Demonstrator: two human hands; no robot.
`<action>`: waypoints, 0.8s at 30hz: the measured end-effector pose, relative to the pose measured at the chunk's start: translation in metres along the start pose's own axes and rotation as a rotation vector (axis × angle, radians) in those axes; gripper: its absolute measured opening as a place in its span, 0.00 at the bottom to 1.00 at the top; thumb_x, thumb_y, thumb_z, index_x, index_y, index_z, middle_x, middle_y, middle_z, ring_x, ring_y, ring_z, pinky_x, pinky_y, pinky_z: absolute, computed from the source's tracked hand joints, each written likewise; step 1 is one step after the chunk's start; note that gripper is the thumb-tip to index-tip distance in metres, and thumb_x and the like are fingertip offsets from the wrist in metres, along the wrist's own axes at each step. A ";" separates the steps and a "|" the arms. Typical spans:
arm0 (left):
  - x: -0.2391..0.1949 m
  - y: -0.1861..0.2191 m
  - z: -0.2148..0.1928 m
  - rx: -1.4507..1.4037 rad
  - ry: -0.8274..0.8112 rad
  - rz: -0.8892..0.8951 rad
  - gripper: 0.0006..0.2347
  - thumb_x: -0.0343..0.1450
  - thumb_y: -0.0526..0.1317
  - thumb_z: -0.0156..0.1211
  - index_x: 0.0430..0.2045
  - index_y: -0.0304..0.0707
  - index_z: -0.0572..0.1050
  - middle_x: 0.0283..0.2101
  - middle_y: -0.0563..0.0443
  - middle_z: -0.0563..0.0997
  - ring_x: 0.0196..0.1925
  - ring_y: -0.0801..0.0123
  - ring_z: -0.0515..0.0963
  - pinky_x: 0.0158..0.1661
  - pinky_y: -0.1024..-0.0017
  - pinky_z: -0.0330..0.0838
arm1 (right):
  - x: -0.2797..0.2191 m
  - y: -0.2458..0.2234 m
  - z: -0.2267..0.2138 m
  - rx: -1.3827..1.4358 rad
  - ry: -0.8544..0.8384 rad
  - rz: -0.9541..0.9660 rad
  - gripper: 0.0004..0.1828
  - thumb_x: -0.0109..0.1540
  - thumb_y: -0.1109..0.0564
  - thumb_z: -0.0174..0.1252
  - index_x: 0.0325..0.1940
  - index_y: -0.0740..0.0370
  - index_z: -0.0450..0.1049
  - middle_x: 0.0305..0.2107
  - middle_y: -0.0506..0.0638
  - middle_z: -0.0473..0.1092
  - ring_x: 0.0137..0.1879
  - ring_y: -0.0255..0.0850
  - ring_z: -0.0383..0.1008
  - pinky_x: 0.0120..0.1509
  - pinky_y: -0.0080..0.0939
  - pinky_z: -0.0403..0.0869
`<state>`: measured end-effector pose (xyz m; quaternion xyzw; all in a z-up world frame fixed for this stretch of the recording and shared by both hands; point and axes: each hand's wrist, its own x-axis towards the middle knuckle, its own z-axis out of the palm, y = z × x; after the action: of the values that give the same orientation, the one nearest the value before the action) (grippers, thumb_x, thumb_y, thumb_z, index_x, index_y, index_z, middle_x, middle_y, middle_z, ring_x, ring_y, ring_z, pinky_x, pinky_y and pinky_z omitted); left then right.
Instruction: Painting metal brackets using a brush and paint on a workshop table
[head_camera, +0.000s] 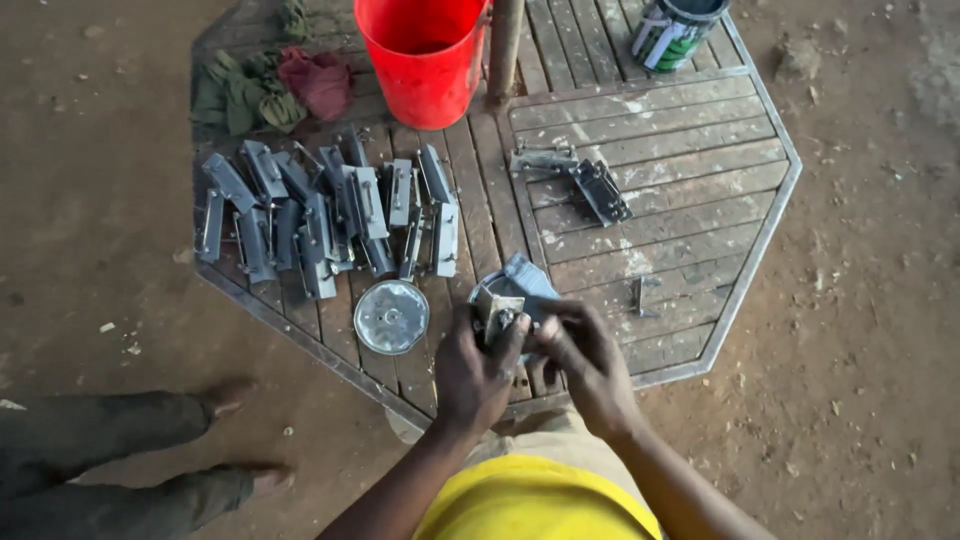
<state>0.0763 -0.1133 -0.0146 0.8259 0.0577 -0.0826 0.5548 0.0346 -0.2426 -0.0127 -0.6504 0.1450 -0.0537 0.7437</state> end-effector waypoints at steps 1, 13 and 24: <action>-0.002 -0.002 0.001 0.001 -0.007 -0.002 0.18 0.67 0.53 0.67 0.35 0.39 0.73 0.32 0.32 0.85 0.39 0.39 0.86 0.37 0.48 0.80 | 0.000 0.001 0.002 -0.001 0.007 0.003 0.19 0.67 0.54 0.56 0.55 0.73 0.71 0.27 0.62 0.74 0.31 0.44 0.77 0.27 0.35 0.72; 0.004 -0.007 0.001 0.003 -0.035 0.137 0.19 0.68 0.55 0.65 0.33 0.35 0.72 0.27 0.29 0.83 0.34 0.35 0.85 0.32 0.46 0.77 | 0.001 0.012 0.000 -0.081 0.082 -0.081 0.14 0.68 0.56 0.57 0.35 0.69 0.80 0.16 0.55 0.70 0.20 0.38 0.69 0.22 0.33 0.67; 0.012 0.002 0.008 -0.064 -0.008 0.159 0.20 0.71 0.55 0.62 0.33 0.32 0.72 0.26 0.27 0.82 0.32 0.36 0.86 0.30 0.51 0.79 | 0.009 0.010 -0.005 -0.037 0.067 -0.216 0.14 0.63 0.59 0.64 0.50 0.68 0.75 0.42 0.61 0.77 0.45 0.43 0.78 0.48 0.43 0.77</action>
<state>0.0876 -0.1217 -0.0182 0.8094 -0.0077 -0.0395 0.5858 0.0409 -0.2487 -0.0246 -0.6736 0.0997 -0.1523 0.7164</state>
